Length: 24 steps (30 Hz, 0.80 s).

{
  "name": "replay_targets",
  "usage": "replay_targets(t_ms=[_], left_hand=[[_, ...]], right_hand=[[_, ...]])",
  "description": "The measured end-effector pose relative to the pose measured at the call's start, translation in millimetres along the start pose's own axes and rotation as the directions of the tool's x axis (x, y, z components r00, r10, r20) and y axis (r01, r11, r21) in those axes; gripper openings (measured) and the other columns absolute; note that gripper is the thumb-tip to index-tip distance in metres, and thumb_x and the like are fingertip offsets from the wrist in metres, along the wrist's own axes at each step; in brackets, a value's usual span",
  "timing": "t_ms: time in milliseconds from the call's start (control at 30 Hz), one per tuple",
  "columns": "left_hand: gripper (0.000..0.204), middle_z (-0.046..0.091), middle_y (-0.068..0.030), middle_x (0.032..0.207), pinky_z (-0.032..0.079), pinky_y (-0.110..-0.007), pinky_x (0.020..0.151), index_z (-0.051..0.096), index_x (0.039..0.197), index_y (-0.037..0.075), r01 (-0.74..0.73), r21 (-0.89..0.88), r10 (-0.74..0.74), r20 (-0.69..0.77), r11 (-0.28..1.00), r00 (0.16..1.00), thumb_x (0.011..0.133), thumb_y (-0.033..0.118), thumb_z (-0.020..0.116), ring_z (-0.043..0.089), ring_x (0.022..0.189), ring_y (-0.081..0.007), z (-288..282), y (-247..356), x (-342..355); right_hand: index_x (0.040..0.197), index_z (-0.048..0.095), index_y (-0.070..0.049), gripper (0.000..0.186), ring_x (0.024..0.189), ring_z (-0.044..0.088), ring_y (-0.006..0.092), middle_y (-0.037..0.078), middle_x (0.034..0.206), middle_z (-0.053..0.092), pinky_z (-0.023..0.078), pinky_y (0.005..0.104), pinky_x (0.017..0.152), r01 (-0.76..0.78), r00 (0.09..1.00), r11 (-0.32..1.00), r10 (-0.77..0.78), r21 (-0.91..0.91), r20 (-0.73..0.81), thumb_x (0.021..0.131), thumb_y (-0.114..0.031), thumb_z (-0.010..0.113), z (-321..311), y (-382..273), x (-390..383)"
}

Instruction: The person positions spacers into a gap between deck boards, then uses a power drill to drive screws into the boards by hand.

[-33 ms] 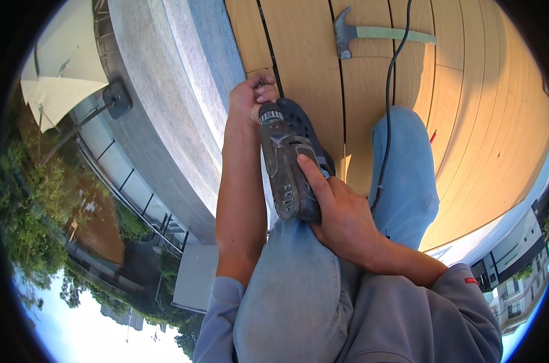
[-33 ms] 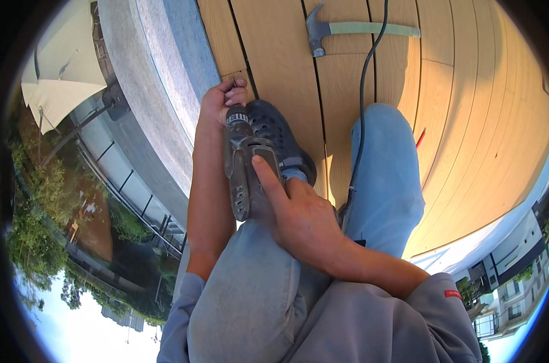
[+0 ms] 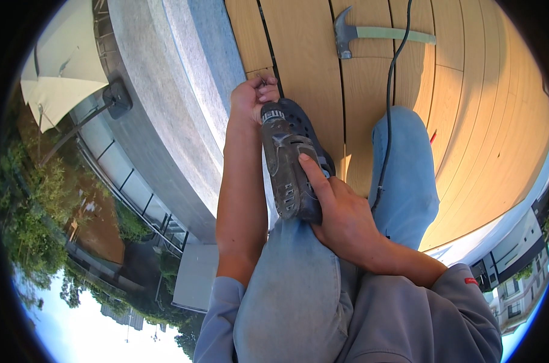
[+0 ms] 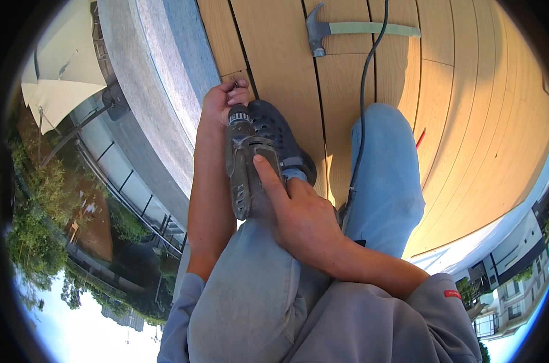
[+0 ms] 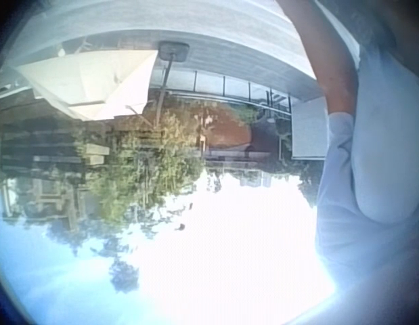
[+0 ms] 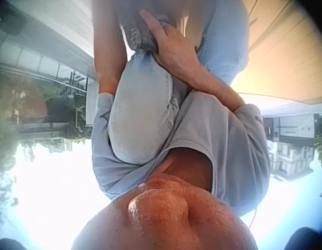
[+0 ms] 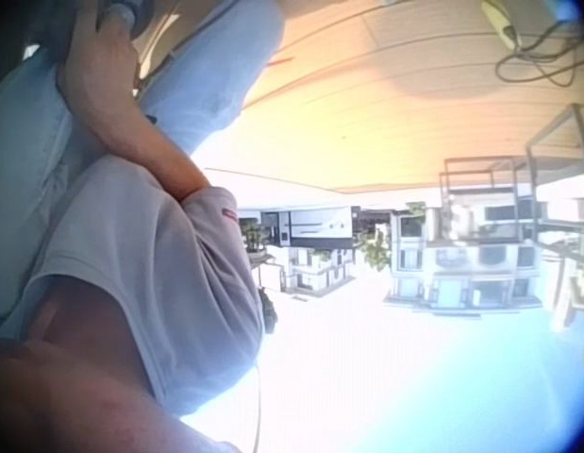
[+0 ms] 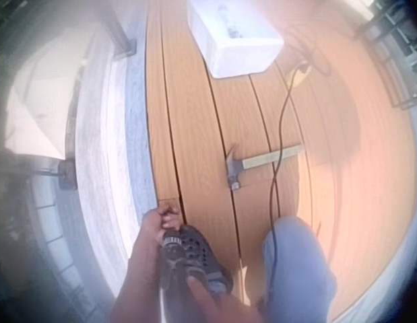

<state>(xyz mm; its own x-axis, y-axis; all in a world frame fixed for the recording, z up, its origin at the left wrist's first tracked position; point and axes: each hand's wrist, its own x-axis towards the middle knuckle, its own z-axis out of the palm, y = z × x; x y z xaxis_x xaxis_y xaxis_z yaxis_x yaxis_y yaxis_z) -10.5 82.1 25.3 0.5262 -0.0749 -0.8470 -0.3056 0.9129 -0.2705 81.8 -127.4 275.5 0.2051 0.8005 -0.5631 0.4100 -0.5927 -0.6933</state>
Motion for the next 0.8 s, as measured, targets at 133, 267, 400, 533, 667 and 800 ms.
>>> replay_targets(t_ms=[133, 267, 400, 533, 667, 800], left_hand=[[0.024, 0.053, -0.0143, 0.081, 0.036, -0.027, 0.041, 0.048, 0.1, -0.004, -0.162, 0.126, 0.184, -0.191, 0.979, 0.964, 0.107, 0.015, 0.036, 0.042, 0.055, -0.0151, 10, -11, 8], [0.032, 0.045, -0.0086, 0.075, 0.037, -0.027, 0.048, 0.047, 0.093, -0.003, -0.031, 0.02, 0.032, -0.067, 0.999, 0.997, 0.11, 0.022, 0.035, 0.04, 0.055, -0.0141, 1, -4, 10], [0.031, 0.045, -0.0074, 0.075, 0.036, -0.028, 0.047, 0.046, 0.094, -0.002, -0.089, 0.035, 0.091, -0.082, 0.995, 0.992, 0.11, 0.023, 0.037, 0.04, 0.055, -0.0138, -4, -9, 7], [0.029, 0.047, -0.0079, 0.076, 0.036, -0.028, 0.046, 0.046, 0.093, -0.001, -0.135, 0.01, 0.135, -0.089, 0.991, 0.987, 0.11, 0.022, 0.038, 0.04, 0.054, -0.0131, -3, -11, -2], [0.026, 0.05, -0.0086, 0.078, 0.035, -0.026, 0.045, 0.046, 0.093, 0.001, -0.157, 0.073, 0.162, -0.06, 0.985, 0.985, 0.11, 0.019, 0.038, 0.038, 0.051, -0.0126, -8, -2, -3], [0.026, 0.045, -0.0057, 0.069, 0.035, -0.026, 0.044, 0.047, 0.092, 0.001, -0.189, 0.101, 0.199, -0.105, 0.977, 0.974, 0.109, 0.018, 0.038, 0.035, 0.048, -0.0121, 4, -8, -7]], right_hand=[[0.159, 0.031, -0.015, 0.094, 0.072, 0.06, 0.0367, 0.018, 0.084, 0.054, 0.054, 0.0468, 0.065, -0.036, 0.999, 0.999, 0.036, 0.016, -0.004, 0.074, -0.003, 0.07, -2, 1, 0], [0.16, 0.028, -0.014, 0.098, 0.073, 0.06, 0.0373, 0.018, 0.087, 0.054, 0.054, 0.0469, 0.066, -0.02, 0.999, 1.0, 0.02, 0.012, 0.028, 0.073, -0.004, 0.07, -6, 7, -2], [0.16, 0.027, -0.014, 0.1, 0.075, 0.06, 0.0378, 0.018, 0.088, 0.055, 0.054, 0.0474, 0.068, -0.012, 0.999, 0.999, 0.011, 0.037, 0.047, 0.071, -0.004, 0.071, -9, 11, -1], [0.16, 0.026, -0.014, 0.102, 0.078, 0.061, 0.0378, 0.018, 0.089, 0.055, 0.054, 0.0473, 0.07, 0.007, 0.999, 0.998, -0.011, 0.07, 0.049, 0.07, -0.005, 0.073, -9, 14, -2], [0.16, 0.027, -0.014, 0.103, 0.078, 0.061, 0.0375, 0.018, 0.089, 0.055, 0.054, 0.0468, 0.071, 0.035, 0.998, 0.996, -0.039, 0.078, 0.044, 0.069, -0.004, 0.073, -6, 14, -1], [0.16, 0.028, -0.014, 0.102, 0.078, 0.061, 0.0374, 0.018, 0.089, 0.055, 0.054, 0.0466, 0.071, 0.017, 0.999, 0.997, -0.02, 0.069, 0.043, 0.068, -0.003, 0.073, -5, 15, -2]])
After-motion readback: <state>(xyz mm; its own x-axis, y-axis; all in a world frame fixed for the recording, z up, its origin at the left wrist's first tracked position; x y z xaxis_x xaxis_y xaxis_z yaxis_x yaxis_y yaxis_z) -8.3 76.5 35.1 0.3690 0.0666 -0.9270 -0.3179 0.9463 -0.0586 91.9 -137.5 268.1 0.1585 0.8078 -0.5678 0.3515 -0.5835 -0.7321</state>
